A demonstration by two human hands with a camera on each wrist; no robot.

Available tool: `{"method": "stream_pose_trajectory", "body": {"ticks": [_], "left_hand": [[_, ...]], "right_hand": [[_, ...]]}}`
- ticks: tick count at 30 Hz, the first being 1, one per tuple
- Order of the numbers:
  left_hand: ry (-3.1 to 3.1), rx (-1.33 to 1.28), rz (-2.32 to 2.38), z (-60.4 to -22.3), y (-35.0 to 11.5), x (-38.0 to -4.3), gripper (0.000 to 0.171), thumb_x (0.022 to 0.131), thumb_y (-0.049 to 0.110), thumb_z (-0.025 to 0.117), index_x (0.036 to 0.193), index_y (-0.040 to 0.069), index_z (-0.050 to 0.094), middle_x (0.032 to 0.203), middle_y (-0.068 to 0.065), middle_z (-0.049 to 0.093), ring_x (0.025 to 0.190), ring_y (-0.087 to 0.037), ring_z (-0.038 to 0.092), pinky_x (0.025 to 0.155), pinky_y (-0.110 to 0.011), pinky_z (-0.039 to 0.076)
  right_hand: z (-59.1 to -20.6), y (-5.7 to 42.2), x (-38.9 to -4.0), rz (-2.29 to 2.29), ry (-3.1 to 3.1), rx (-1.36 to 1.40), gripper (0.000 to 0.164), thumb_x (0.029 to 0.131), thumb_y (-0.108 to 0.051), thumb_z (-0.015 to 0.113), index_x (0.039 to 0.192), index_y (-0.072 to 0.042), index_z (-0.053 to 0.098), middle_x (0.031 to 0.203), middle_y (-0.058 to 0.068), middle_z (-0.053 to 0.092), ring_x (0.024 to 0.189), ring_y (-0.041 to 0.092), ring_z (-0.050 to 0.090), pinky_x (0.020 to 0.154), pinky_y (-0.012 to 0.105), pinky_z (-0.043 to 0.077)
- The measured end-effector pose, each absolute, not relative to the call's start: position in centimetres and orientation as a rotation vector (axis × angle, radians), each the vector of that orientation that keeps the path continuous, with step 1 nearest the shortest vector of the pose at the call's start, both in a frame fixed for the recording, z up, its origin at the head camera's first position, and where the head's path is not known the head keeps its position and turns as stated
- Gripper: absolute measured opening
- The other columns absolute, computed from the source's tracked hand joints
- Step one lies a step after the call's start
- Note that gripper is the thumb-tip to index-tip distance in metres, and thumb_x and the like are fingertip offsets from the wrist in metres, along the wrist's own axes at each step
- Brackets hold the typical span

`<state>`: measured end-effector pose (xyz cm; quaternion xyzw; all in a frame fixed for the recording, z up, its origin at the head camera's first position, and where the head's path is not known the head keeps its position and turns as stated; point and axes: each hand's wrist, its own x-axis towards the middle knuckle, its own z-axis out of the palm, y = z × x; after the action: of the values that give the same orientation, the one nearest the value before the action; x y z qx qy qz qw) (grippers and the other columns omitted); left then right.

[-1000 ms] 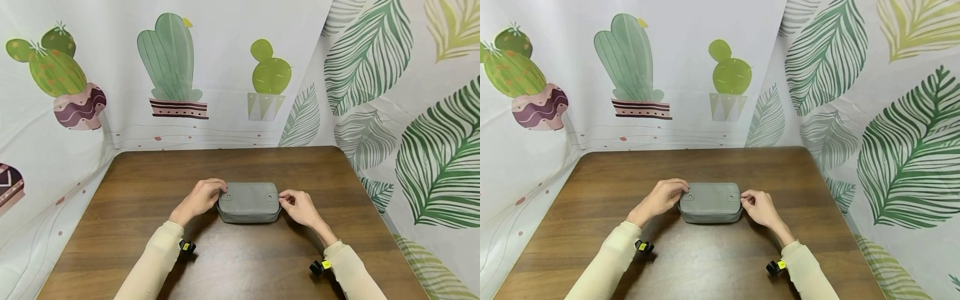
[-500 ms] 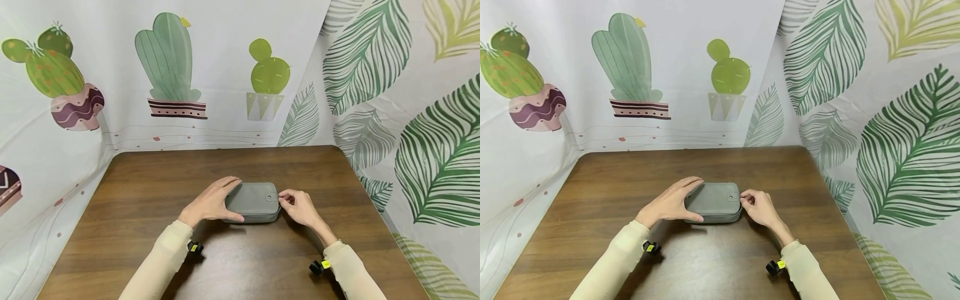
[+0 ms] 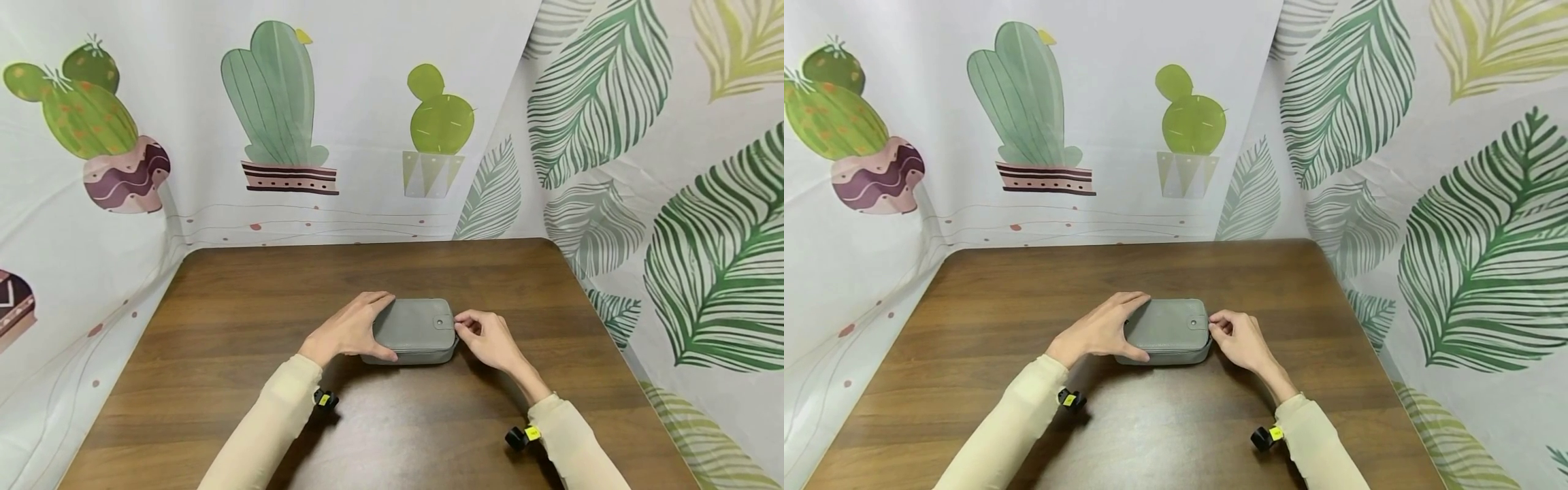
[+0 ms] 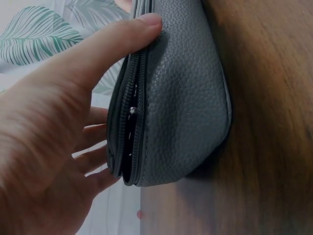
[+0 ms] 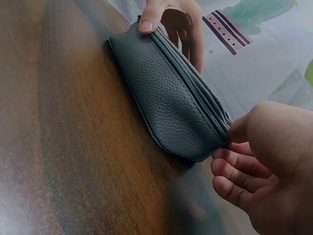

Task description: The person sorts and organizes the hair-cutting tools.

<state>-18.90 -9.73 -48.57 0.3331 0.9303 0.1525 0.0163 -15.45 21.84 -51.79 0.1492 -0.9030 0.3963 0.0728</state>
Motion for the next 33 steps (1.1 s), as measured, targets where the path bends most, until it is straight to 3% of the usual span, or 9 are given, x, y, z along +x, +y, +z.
{"method": "stream_pose_trajectory", "body": {"ticks": [11, 16, 21, 25, 28, 33], "left_hand": [[2.92, 1.018, 0.466, -48.7, -9.6, -18.8, 0.117, 0.062, 0.072, 0.083, 0.153, 0.006, 0.051, 0.154, -0.012, 0.047, 0.138, -0.027, 0.042, 0.114, -0.043, 0.04], [2.916, 1.023, 0.475, -48.6, -9.7, -18.8, 0.116, 0.061, 0.071, 0.084, 0.152, 0.007, 0.052, 0.154, -0.011, 0.048, 0.138, -0.026, 0.043, 0.113, -0.043, 0.04], [2.911, 1.042, 0.486, -48.6, -9.6, -18.8, 0.115, 0.061, 0.07, 0.084, 0.151, 0.006, 0.053, 0.153, -0.012, 0.049, 0.138, -0.025, 0.043, 0.113, -0.043, 0.041], [2.911, 1.051, 0.493, -48.7, -9.6, -18.8, 0.114, 0.062, 0.069, 0.085, 0.15, 0.005, 0.054, 0.152, -0.012, 0.05, 0.138, -0.025, 0.044, 0.113, -0.042, 0.041], [2.913, 1.061, 0.5, -48.8, -9.6, -18.8, 0.114, 0.061, 0.069, 0.085, 0.15, 0.004, 0.054, 0.151, -0.011, 0.051, 0.138, -0.024, 0.044, 0.113, -0.041, 0.042], [2.912, 1.08, 0.513, -48.8, -9.6, -18.9, 0.112, 0.061, 0.067, 0.086, 0.148, 0.004, 0.055, 0.15, -0.011, 0.052, 0.136, -0.024, 0.045, 0.112, -0.041, 0.042]], "right_hand": [[-51.2, 21.7, -15.3, 1.152, -2.738, 0.504, 0.02, 0.097, -0.009, 0.066, 0.11, -0.005, 0.079, 0.083, -0.003, 0.075, 0.071, 0.007, 0.065, 0.065, 0.028, 0.055], [-51.0, 22.2, -16.1, 1.207, -2.745, 0.515, 0.018, 0.098, -0.007, 0.066, 0.109, -0.004, 0.078, 0.081, 0.005, 0.076, 0.069, 0.013, 0.067, 0.058, 0.026, 0.054], [-50.9, 22.6, -18.1, 1.298, -2.715, 0.504, 0.019, 0.1, -0.006, 0.064, 0.113, 0.0, 0.077, 0.088, 0.013, 0.077, 0.074, 0.024, 0.069, 0.059, 0.027, 0.055], [-51.0, 22.6, -20.1, 1.551, -2.643, 0.566, 0.021, 0.102, -0.003, 0.062, 0.115, 0.01, 0.073, 0.098, 0.02, 0.077, 0.084, 0.036, 0.071, 0.068, 0.042, 0.061], [-51.0, 22.5, -21.3, 1.736, -2.597, 0.641, 0.023, 0.102, 0.0, 0.061, 0.117, 0.015, 0.07, 0.105, 0.025, 0.075, 0.092, 0.04, 0.071, 0.078, 0.056, 0.059], [-51.2, 22.2, -22.9, 1.827, -2.641, 0.734, 0.025, 0.104, 0.001, 0.058, 0.123, 0.013, 0.069, 0.118, 0.027, 0.071, 0.106, 0.037, 0.067, 0.089, 0.058, 0.055]]}}
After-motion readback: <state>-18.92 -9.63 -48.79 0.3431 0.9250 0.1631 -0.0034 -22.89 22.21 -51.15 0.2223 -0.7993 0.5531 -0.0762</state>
